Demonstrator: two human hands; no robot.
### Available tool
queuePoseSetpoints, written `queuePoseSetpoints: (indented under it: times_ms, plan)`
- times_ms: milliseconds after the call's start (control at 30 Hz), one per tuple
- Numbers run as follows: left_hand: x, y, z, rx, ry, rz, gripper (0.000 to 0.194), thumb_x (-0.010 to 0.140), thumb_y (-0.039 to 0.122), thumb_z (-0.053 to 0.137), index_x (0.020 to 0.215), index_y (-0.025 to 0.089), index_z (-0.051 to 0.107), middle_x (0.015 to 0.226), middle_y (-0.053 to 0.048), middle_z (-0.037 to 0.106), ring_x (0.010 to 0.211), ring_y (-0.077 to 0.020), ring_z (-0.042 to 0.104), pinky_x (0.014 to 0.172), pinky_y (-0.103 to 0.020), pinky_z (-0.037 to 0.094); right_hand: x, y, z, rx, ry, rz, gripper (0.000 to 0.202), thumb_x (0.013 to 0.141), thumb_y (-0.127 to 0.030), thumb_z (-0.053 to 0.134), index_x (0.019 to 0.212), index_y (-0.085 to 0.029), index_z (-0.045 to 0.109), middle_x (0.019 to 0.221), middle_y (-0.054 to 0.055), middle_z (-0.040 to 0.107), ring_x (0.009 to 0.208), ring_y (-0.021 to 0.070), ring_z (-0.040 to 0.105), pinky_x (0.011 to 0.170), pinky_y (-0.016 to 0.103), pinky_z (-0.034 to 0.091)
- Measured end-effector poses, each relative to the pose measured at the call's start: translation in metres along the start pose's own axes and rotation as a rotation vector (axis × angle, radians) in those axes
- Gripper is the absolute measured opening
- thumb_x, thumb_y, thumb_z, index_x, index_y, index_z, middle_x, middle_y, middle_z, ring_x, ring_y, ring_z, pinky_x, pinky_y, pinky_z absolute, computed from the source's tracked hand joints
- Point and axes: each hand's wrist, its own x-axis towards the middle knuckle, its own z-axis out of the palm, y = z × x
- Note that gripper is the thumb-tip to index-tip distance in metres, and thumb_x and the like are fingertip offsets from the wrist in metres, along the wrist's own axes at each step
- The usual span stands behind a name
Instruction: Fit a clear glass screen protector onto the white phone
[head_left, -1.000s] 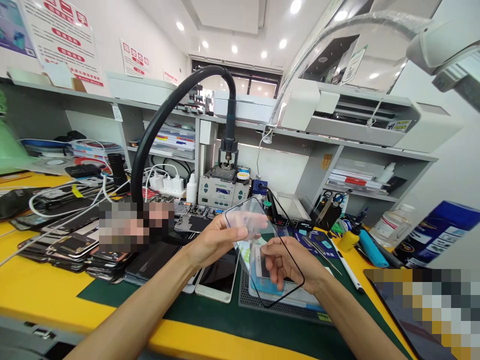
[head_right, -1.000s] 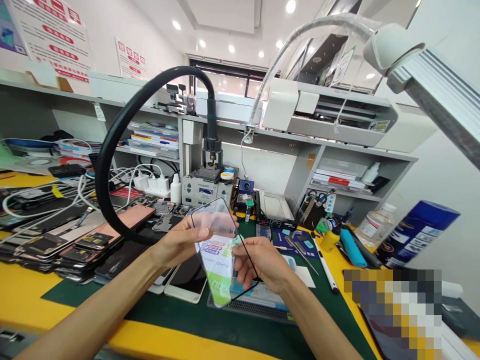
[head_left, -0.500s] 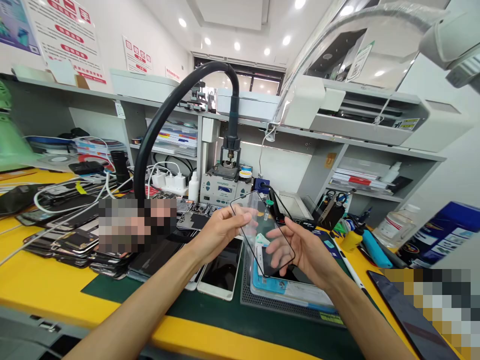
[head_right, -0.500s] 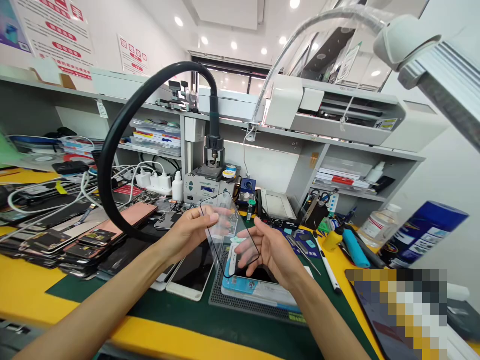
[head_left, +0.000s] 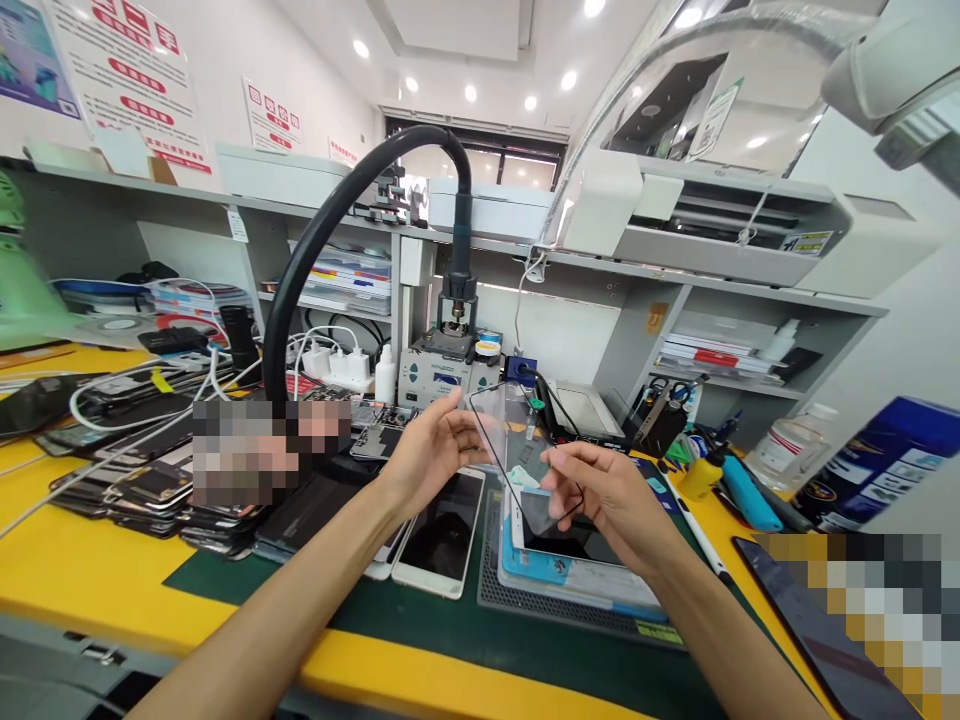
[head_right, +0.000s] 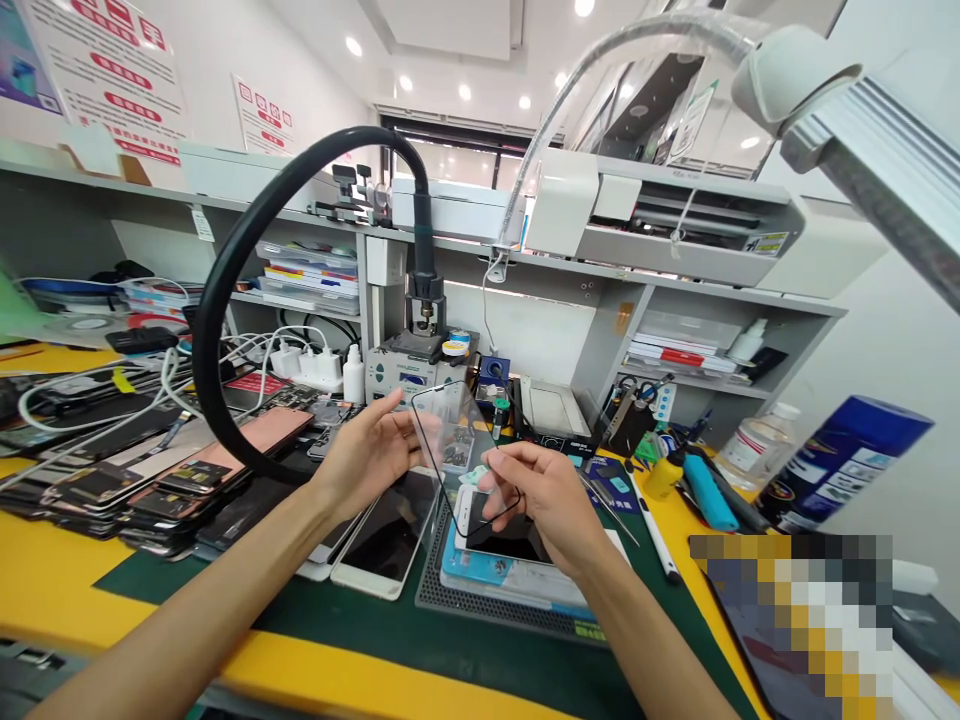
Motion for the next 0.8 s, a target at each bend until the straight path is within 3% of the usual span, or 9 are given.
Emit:
queuePoseSetpoints:
  times_ms: [233,500,633,800]
  plan:
    - [0.007,0.004,-0.01,0.106,0.255,0.178,0.044,0.081,0.052,0.07,0.077,0.009,0.077,0.076,-0.01,0.067,0.071,-0.0189,0.06,0.076,-0.037,0.058,0.0,-0.003,-0.004,0.028,0.114,-0.064,0.038,0.077,-0.048,0.082,0.094,-0.015,0.075,0.078,0.005,0.071,0.058,0.0139,0.065,0.049,0.024,0.054]
    - [0.022,0.014,-0.04,0.143,0.612,0.352,0.029,0.082,0.04,0.07,0.082,0.011,0.071,0.096,-0.01,0.072,0.068,-0.0141,0.06,0.061,-0.027,0.053,0.001,-0.008,-0.01,-0.012,0.203,-0.119,0.041,0.077,-0.049,0.081,0.098,-0.014,0.074,0.083,0.008,0.073,0.065,0.0169,0.068,0.05,0.025,0.056]
    - [0.024,0.023,-0.05,0.165,0.706,0.371,0.02,0.09,0.03,0.064,0.095,0.012,0.069,0.104,-0.009,0.069,0.077,-0.0155,0.064,0.069,-0.03,0.056,0.004,-0.01,-0.015,-0.013,0.269,-0.123,0.036,0.079,-0.044,0.08,0.098,-0.015,0.072,0.083,0.008,0.072,0.067,0.0176,0.069,0.05,0.024,0.056]
    - [0.017,0.031,-0.053,0.208,0.734,0.295,0.036,0.096,0.036,0.063,0.127,0.017,0.059,0.126,-0.01,0.063,0.106,-0.0237,0.065,0.088,-0.045,0.057,0.008,-0.009,-0.025,-0.005,0.306,-0.109,0.03,0.078,-0.042,0.081,0.093,-0.017,0.072,0.086,0.01,0.073,0.069,0.0194,0.069,0.049,0.026,0.058]
